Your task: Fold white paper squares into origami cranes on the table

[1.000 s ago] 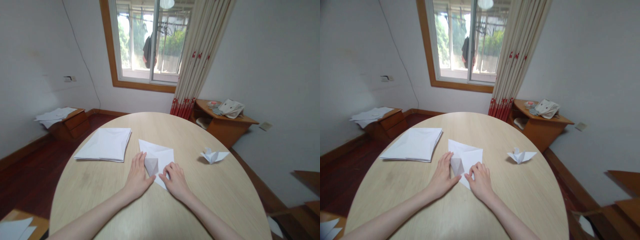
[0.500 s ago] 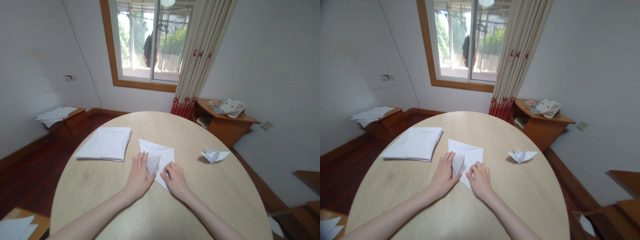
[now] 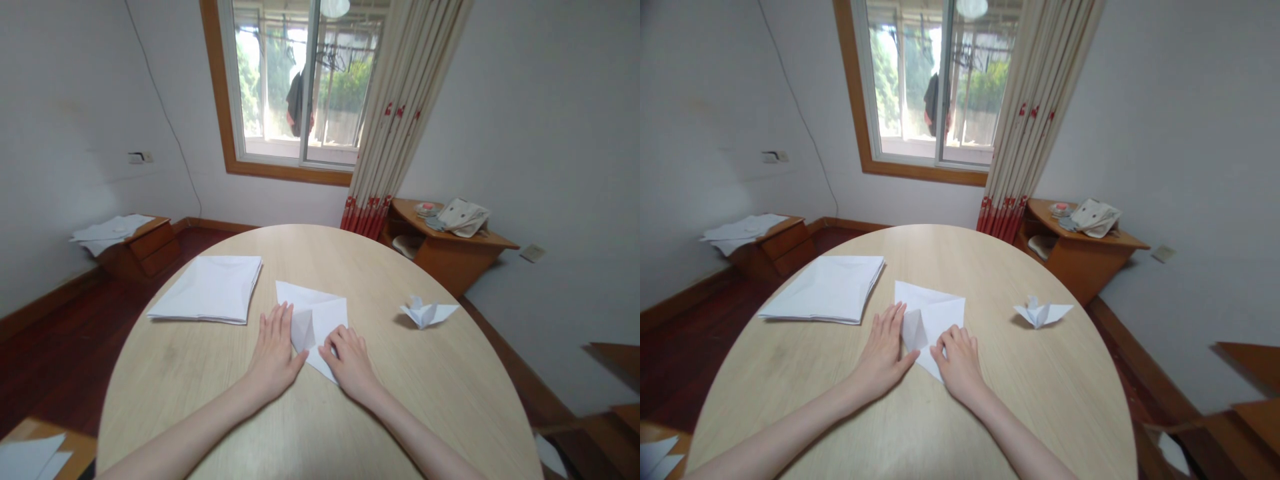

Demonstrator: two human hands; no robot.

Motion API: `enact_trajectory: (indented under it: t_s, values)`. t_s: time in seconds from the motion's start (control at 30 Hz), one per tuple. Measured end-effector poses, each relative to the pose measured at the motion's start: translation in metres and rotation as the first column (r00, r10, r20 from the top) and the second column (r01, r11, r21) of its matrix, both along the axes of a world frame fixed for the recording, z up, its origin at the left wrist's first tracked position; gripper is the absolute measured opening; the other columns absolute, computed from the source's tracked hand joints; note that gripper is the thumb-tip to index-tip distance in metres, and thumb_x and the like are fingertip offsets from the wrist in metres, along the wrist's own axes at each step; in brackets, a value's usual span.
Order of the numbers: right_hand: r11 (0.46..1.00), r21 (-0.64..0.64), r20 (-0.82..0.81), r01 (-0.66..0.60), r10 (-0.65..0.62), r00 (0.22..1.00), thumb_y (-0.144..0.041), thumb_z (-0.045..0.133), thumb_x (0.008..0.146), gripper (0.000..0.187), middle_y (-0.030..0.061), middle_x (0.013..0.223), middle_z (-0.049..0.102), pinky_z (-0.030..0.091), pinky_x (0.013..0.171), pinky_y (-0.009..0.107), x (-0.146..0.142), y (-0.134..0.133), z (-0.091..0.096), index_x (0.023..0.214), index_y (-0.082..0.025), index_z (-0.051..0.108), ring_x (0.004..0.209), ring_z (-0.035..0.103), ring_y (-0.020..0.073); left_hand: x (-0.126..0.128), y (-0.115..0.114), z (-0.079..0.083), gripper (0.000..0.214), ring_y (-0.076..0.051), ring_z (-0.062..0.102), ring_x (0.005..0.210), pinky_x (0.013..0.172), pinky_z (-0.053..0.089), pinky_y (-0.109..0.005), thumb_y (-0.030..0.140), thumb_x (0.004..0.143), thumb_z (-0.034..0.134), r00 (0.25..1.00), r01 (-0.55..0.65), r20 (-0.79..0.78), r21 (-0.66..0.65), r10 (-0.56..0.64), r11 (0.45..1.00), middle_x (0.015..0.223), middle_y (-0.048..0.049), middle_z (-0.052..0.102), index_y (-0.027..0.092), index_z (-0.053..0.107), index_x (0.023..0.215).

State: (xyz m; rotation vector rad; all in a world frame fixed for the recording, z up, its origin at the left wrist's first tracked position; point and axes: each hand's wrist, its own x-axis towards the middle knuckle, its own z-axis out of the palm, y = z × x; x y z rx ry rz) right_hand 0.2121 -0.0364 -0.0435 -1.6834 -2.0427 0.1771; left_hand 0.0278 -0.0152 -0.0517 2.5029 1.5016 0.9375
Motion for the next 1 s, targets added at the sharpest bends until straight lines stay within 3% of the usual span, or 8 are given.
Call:
enact_trajectory:
  t_s: [0.3, 0.53, 0.8, 1.0]
  values:
    - [0.999, 0.031, 0.003, -0.008, 0.008, 1.0, -0.025, 0.057, 0.09, 0.018, 0.0016, 0.083, 0.06, 0.03, 0.073, 0.033, -0.003, -0.005, -0.002, 0.072, -0.021, 0.055, 0.085, 0.054, 0.0213, -0.004, 0.007, 0.006, 0.081, -0.035, 0.019, 0.142, 0.112, 0.01, -0.061, 0.037, 0.083, 0.058, 0.998, -0.011, -0.068, 0.07, 0.016, 0.998, 0.149, -0.0203, 0.031, 0.016, 0.014, 0.147]
    - [0.989, 0.09, 0.113, -0.121, 0.11, 0.987, -0.025, 0.053, 0.093, 0.018, 0.0019, 0.08, 0.062, 0.029, 0.072, 0.033, -0.004, -0.01, 0.004, 0.075, -0.02, 0.054, 0.078, 0.054, 0.0194, -0.009, 0.017, 0.006, 0.084, -0.035, 0.021, 0.141, 0.112, 0.012, -0.06, 0.042, 0.078, 0.066, 0.996, -0.03, -0.086, 0.076, 0.037, 0.997, 0.147, -0.0205, 0.034, 0.015, 0.022, 0.144]
    - [0.916, 0.249, 0.266, -0.314, 0.247, 0.932, -0.028, 0.051, 0.096, 0.023, 0.0045, 0.077, 0.063, 0.026, 0.069, 0.034, -0.003, -0.004, 0.013, 0.077, -0.02, 0.06, 0.075, 0.052, 0.0203, -0.009, 0.02, 0.004, 0.084, -0.037, 0.022, 0.141, 0.111, 0.012, -0.062, 0.046, 0.075, 0.067, 0.999, -0.027, -0.035, 0.018, 0.028, 0.999, 0.147, -0.0199, 0.034, 0.017, 0.026, 0.142]
    - [0.866, 0.301, 0.434, -0.4, 0.249, 0.866, -0.029, 0.044, 0.099, 0.03, 0.0066, 0.074, 0.063, 0.026, 0.066, 0.035, -0.01, -0.004, 0.015, 0.077, -0.019, 0.062, 0.073, 0.05, 0.022, -0.009, 0.022, 0.002, 0.086, -0.037, 0.021, 0.141, 0.112, 0.011, -0.061, 0.044, 0.072, 0.07, 0.999, -0.03, -0.023, 0.011, 0.031, 0.999, 0.147, -0.0203, 0.034, 0.016, 0.028, 0.141]
